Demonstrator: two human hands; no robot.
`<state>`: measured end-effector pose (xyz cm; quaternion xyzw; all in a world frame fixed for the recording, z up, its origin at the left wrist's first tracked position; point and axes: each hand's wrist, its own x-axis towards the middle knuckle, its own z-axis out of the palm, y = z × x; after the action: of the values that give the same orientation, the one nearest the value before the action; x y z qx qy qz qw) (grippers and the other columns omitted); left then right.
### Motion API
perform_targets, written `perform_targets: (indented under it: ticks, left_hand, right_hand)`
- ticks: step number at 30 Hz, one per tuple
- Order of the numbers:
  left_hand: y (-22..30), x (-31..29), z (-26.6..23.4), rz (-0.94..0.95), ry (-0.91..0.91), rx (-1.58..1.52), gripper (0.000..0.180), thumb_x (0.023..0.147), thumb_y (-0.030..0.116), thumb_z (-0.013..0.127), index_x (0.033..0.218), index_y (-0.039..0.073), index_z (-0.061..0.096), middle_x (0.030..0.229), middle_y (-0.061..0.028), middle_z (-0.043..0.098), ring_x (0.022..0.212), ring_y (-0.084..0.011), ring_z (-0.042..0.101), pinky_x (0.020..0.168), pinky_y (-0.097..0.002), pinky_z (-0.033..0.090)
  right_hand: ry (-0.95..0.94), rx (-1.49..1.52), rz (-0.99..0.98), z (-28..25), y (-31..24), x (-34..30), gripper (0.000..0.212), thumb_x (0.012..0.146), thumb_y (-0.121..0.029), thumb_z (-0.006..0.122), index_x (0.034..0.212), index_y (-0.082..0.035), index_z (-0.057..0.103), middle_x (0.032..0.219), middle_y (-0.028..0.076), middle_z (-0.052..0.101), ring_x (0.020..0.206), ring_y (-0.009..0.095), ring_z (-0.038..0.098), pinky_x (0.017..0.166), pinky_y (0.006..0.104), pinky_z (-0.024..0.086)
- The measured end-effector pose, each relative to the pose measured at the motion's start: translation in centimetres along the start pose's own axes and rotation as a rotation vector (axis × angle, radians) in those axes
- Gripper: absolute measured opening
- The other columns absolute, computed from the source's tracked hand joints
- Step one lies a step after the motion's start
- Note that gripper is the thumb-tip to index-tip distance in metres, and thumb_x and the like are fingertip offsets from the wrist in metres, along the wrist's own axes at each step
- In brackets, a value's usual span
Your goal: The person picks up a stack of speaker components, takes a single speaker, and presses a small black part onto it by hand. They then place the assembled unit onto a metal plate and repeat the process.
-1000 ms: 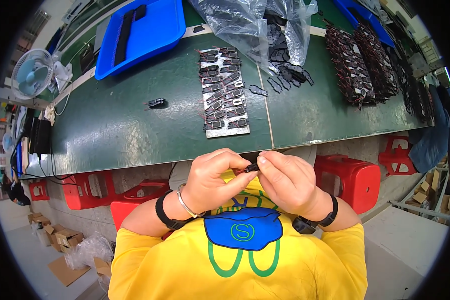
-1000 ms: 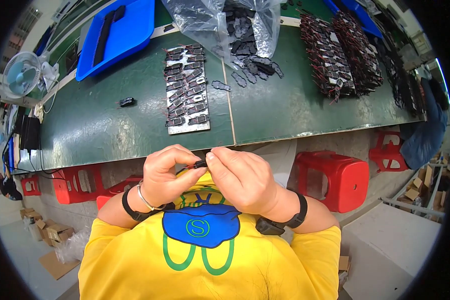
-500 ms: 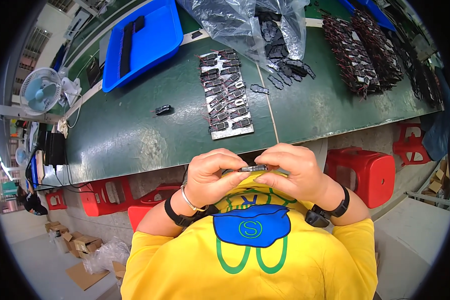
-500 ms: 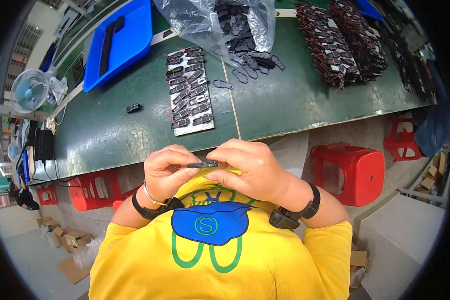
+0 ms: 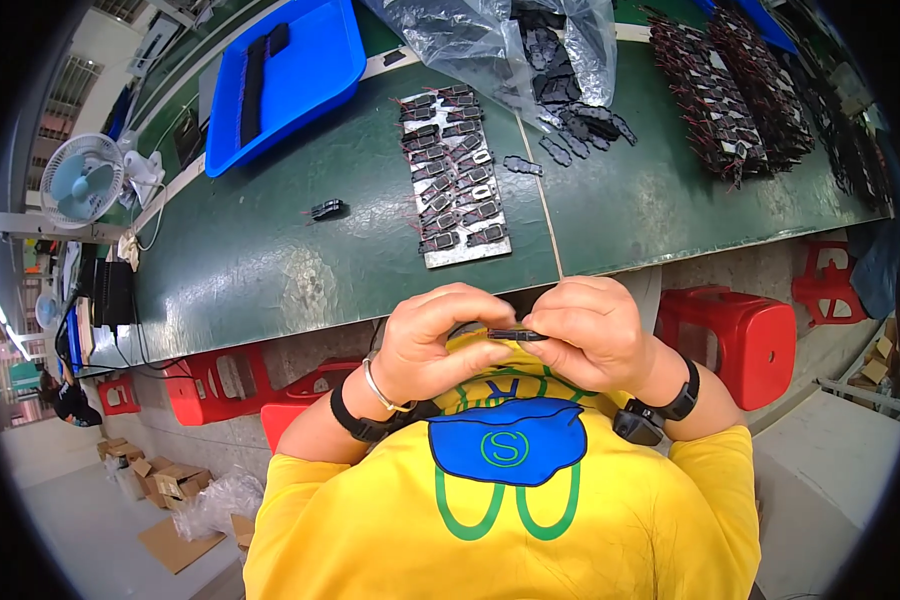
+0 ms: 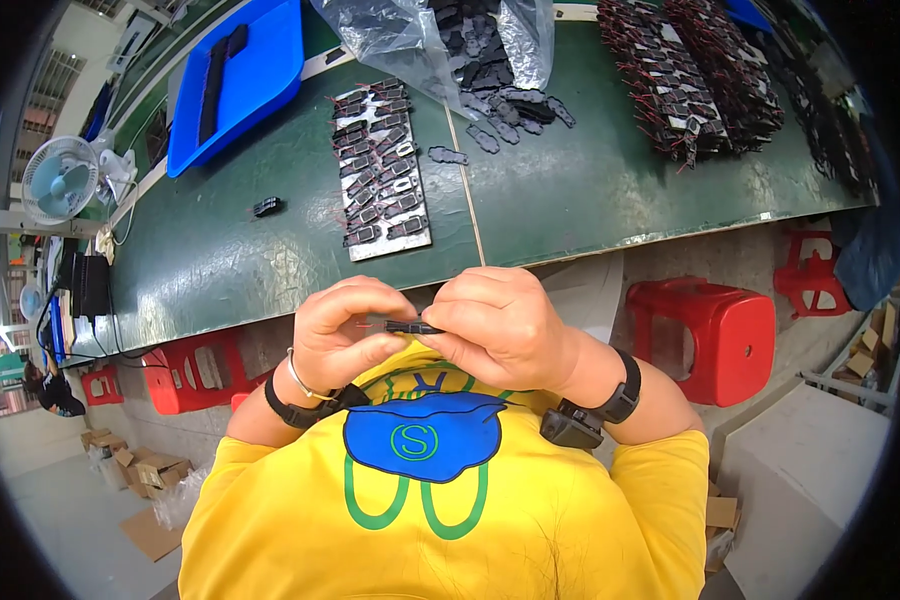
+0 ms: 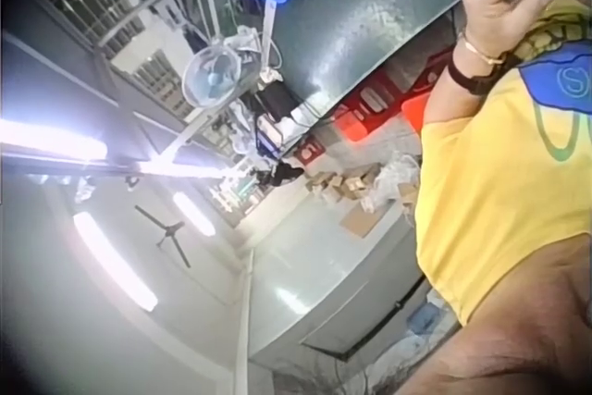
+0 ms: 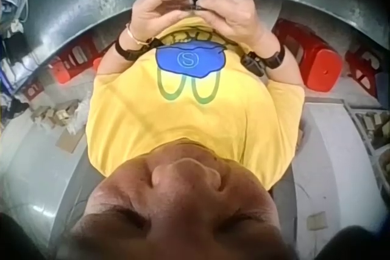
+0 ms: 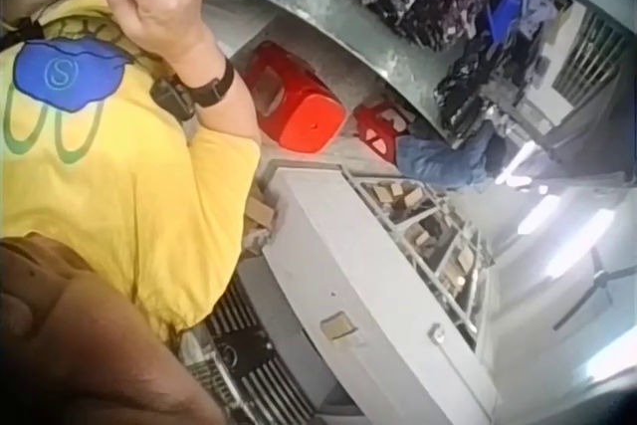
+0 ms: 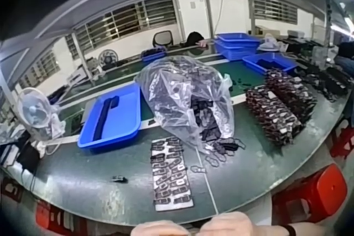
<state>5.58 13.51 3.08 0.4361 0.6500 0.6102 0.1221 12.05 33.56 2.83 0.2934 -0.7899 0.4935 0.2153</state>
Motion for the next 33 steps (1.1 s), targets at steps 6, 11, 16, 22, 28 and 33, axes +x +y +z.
perform_targets:
  ticks: [6,11,16,22,28,33]
  left_hand:
    - [-0.4,-0.1,-0.2,0.046,-0.049,0.013,0.014,0.072,0.000,0.071,0.084,-0.002,0.064,0.077,-0.0118,0.064,0.068,-0.0203,0.062,0.059,-0.0277,0.049]
    - [-0.4,-0.2,0.0,-0.106,-0.016,-0.003,0.014,0.072,0.001,0.071,0.084,-0.001,0.064,0.074,-0.0096,0.063,0.066,-0.0188,0.062,0.057,-0.0269,0.048]
    - [0.5,0.2,0.1,-0.131,-0.121,0.236,0.014,0.073,0.001,0.071,0.085,0.000,0.064,0.074,-0.0082,0.064,0.062,-0.0172,0.061,0.055,-0.0245,0.047]
    - [0.8,-0.1,0.7,-0.272,0.026,0.073,0.011,0.075,0.002,0.069,0.085,0.000,0.064,0.074,-0.0084,0.064,0.064,-0.0154,0.061,0.057,-0.0240,0.047]
    - [0.3,-0.1,-0.2,-0.183,-0.040,0.094,0.008,0.080,0.004,0.066,0.085,-0.001,0.063,0.076,-0.0073,0.063,0.067,-0.0105,0.059,0.059,-0.0230,0.047]
    - [0.4,-0.1,-0.1,-0.562,-0.018,-0.299,0.008,0.085,0.005,0.062,0.087,-0.002,0.060,0.077,-0.0047,0.060,0.068,-0.0085,0.055,0.061,-0.0219,0.045]
  right_hand:
    - [0.016,0.028,-0.003,0.7,0.5,-0.5,0.019,0.069,-0.006,0.071,0.083,0.001,0.060,0.074,0.012,0.059,0.061,0.027,0.058,0.053,0.0330,0.047]
    - [-0.027,0.041,0.092,1.1,0.6,-0.9,0.016,0.071,-0.004,0.069,0.083,0.001,0.060,0.075,0.012,0.060,0.061,0.027,0.059,0.053,0.0326,0.047]
    - [-0.087,-0.012,0.141,1.1,1.0,-1.2,0.015,0.070,-0.003,0.068,0.082,0.002,0.060,0.075,0.012,0.061,0.062,0.027,0.059,0.054,0.0317,0.047]
    - [-0.104,0.151,0.280,1.0,0.9,-1.7,0.013,0.070,-0.001,0.067,0.080,0.002,0.060,0.074,0.013,0.061,0.062,0.025,0.059,0.054,0.0307,0.047]
    - [-0.117,0.178,0.309,1.1,1.0,-1.8,0.012,0.071,-0.001,0.067,0.080,0.001,0.059,0.073,0.012,0.060,0.062,0.025,0.059,0.055,0.0303,0.046]
    - [-0.127,0.180,0.283,1.2,1.1,-1.7,0.012,0.071,-0.001,0.068,0.079,0.001,0.059,0.073,0.012,0.060,0.062,0.024,0.059,0.055,0.0303,0.046]
